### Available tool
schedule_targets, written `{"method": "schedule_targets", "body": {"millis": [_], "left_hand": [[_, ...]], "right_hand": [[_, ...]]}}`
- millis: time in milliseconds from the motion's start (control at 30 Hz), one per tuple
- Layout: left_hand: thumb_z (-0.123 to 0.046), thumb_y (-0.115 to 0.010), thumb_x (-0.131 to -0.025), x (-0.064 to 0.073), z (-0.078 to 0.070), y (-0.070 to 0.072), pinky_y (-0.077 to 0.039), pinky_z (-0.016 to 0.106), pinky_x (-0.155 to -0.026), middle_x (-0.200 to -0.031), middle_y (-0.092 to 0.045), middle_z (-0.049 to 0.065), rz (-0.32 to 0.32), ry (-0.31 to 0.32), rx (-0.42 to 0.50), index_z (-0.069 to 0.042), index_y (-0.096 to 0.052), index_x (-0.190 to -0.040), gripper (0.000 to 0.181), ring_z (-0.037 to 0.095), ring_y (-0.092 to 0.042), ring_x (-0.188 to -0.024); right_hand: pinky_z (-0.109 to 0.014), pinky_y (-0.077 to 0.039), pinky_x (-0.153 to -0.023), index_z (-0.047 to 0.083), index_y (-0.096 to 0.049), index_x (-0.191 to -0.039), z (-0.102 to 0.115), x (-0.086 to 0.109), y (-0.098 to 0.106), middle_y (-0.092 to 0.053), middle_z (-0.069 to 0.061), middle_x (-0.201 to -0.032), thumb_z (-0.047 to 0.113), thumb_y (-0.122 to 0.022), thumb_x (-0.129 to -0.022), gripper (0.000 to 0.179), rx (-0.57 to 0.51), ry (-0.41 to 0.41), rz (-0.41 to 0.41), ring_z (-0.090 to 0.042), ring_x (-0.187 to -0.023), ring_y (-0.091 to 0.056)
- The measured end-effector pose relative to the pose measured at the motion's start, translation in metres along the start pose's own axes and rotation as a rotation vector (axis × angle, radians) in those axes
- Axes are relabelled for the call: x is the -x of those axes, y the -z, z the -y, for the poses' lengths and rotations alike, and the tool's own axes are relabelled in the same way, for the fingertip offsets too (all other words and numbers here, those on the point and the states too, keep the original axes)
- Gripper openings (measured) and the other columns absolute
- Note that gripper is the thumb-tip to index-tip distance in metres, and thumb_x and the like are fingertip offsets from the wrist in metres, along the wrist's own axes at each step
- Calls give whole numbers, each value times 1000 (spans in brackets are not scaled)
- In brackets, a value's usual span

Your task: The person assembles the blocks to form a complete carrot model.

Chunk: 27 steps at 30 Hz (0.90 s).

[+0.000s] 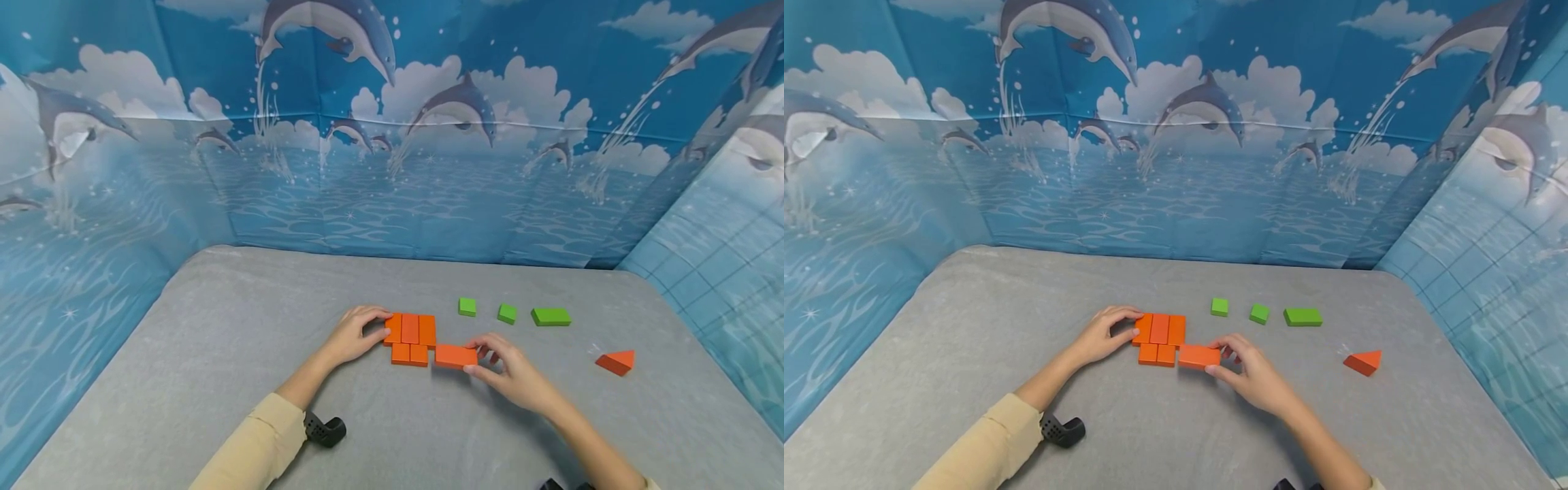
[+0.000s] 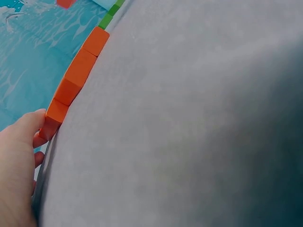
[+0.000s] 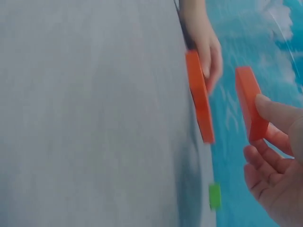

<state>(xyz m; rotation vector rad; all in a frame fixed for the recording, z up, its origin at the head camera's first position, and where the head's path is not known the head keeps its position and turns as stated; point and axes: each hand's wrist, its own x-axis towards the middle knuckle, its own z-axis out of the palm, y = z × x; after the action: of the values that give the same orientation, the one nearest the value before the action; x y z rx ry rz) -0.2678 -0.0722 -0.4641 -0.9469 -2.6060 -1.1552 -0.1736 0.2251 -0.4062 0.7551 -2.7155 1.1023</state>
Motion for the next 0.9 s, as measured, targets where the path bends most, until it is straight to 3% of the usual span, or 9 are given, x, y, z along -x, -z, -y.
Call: {"method": "schedule_targets", "body": {"millis": [400, 633, 900], "left_hand": [[-29, -61, -88, 0, -1, 0, -27, 44, -103, -120, -58, -1, 4, 14, 2, -16, -62, -116, 31, 18, -47, -117], [-29, -60, -88, 0, -1, 0, -28, 43, -102, -120, -58, -1, 3, 12, 2, -16, -63, -116, 31, 18, -47, -116], [-29, -61, -88, 0, -1, 1, -28, 43, -103, -120, -58, -2, 2, 14, 2, -16, -63, -116, 31, 18, -47, -117]], "right_hand": [[-27, -43, -65, 11, -61, -105, 18, -16, -47, -54, 4, -91, 29, -67, -83, 29, -78, 23, 70, -15, -79, -49], [-24, -45, -66, 12, -62, -102, 18, -14, -58, -56, 6, -92, 24, -71, -80, 27, -45, 68, 27, -11, -78, -51], [-25, -46, -68, 12, -64, -102, 19, -12, -64, -58, 3, -97, 24, -72, -79, 27, -32, 31, 30, -10, -79, -51]]}}
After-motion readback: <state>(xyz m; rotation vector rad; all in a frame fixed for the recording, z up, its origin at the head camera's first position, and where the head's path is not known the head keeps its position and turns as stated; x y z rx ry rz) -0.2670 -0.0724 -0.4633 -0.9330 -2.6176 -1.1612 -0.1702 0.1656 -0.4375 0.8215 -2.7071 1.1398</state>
